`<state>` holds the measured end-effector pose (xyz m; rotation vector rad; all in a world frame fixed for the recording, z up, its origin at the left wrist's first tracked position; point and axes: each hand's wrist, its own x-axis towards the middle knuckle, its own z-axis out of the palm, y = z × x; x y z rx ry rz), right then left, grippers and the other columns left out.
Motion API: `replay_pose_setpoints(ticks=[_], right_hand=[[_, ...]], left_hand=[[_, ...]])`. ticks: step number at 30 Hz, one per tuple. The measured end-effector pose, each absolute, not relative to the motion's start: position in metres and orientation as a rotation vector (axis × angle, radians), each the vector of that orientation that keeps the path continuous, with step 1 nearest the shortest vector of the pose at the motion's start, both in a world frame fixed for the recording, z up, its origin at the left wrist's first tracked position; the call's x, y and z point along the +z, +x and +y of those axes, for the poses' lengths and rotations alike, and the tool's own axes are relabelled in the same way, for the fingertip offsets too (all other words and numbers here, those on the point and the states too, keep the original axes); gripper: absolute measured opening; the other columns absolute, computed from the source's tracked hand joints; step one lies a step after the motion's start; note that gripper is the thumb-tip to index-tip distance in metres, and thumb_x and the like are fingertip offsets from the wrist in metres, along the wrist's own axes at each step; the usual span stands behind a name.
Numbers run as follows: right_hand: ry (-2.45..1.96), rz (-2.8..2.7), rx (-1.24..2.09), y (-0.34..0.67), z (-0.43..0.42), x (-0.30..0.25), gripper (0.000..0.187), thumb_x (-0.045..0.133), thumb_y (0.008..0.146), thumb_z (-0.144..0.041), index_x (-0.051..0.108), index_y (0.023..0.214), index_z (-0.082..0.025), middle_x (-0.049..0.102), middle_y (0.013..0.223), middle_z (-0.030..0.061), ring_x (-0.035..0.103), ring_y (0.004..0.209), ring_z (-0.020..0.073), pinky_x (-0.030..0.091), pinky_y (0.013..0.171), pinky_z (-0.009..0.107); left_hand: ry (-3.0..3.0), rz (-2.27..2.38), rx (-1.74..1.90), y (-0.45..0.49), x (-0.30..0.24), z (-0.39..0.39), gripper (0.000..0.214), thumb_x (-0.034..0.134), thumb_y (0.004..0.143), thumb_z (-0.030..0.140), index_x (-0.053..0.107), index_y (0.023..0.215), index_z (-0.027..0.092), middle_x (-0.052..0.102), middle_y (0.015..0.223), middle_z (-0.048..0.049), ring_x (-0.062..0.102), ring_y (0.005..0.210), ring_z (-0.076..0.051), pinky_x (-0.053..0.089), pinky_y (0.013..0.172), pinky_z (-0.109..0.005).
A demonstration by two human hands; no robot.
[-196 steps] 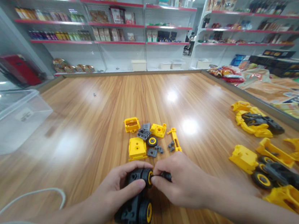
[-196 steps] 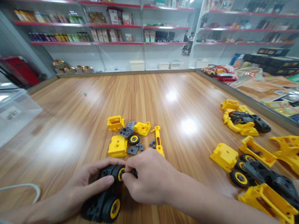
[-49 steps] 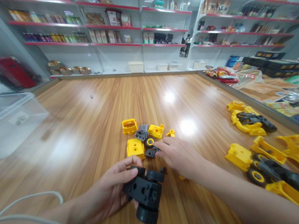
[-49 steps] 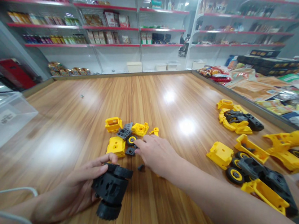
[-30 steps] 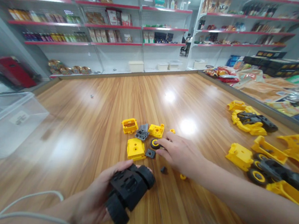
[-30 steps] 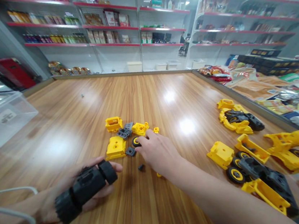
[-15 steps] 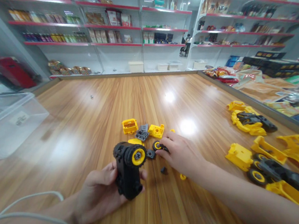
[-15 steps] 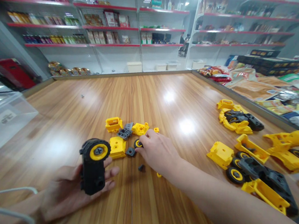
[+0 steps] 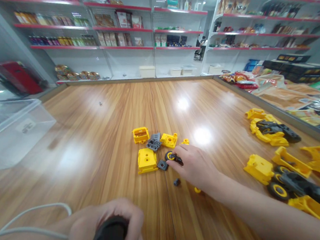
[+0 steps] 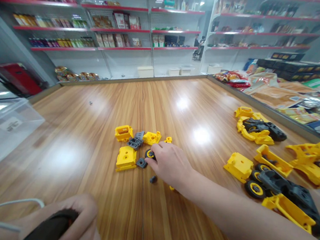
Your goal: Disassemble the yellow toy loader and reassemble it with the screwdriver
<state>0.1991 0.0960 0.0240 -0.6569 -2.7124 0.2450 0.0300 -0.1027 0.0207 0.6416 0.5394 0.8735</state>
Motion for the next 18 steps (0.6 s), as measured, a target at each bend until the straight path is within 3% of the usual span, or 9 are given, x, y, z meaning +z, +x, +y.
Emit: replay_pose_setpoints(ticks=[4,8,13,18], right_hand=[[-0.687,-2.676,0.246,0.199,0.098,0.026,0.022,0.059,0.089,-0.037,0.062,0.082,-0.017,0.066,0.084,0.0054,0.060,0.078,0.0187,0.041,0.069,0.029],[-0.662,-2.552,0.397,0.200,0.098,0.031,0.019,0.060,0.089,-0.034,0.064,0.085,-0.016,0.066,0.084,0.0051,0.060,0.077,0.0171,0.041,0.069,0.028],[-0.472,-2.431,0.774,0.205,0.089,0.044,0.015,0.065,0.085,-0.031,0.066,0.094,-0.019,0.069,0.088,0.0022,0.060,0.075,0.0139,0.043,0.070,0.026],[-0.434,-2.370,1.089,0.209,0.081,0.051,0.013,0.065,0.084,-0.028,0.067,0.093,-0.019,0.063,0.071,-0.0017,0.053,0.062,0.0106,0.040,0.060,0.024]], left_hand=[[0.502,0.497,1.061,0.032,0.020,-0.089,0.046,0.087,0.051,0.027,0.066,0.091,0.019,0.070,0.079,-0.0075,0.066,0.070,-0.021,0.054,0.070,-0.037],[0.354,0.584,1.236,0.034,0.020,-0.077,0.041,0.070,0.070,0.011,0.064,0.111,0.015,0.072,0.104,-0.0091,0.068,0.095,-0.022,0.049,0.095,-0.040],[0.313,0.670,1.340,0.036,0.018,-0.071,0.037,0.055,0.082,0.004,0.062,0.118,0.015,0.070,0.112,-0.0102,0.065,0.102,-0.024,0.046,0.100,-0.049],[0.274,0.648,1.386,0.036,0.018,-0.071,0.050,0.053,0.085,0.003,0.053,0.131,0.022,0.068,0.116,-0.0082,0.061,0.109,-0.023,0.043,0.102,-0.052]])
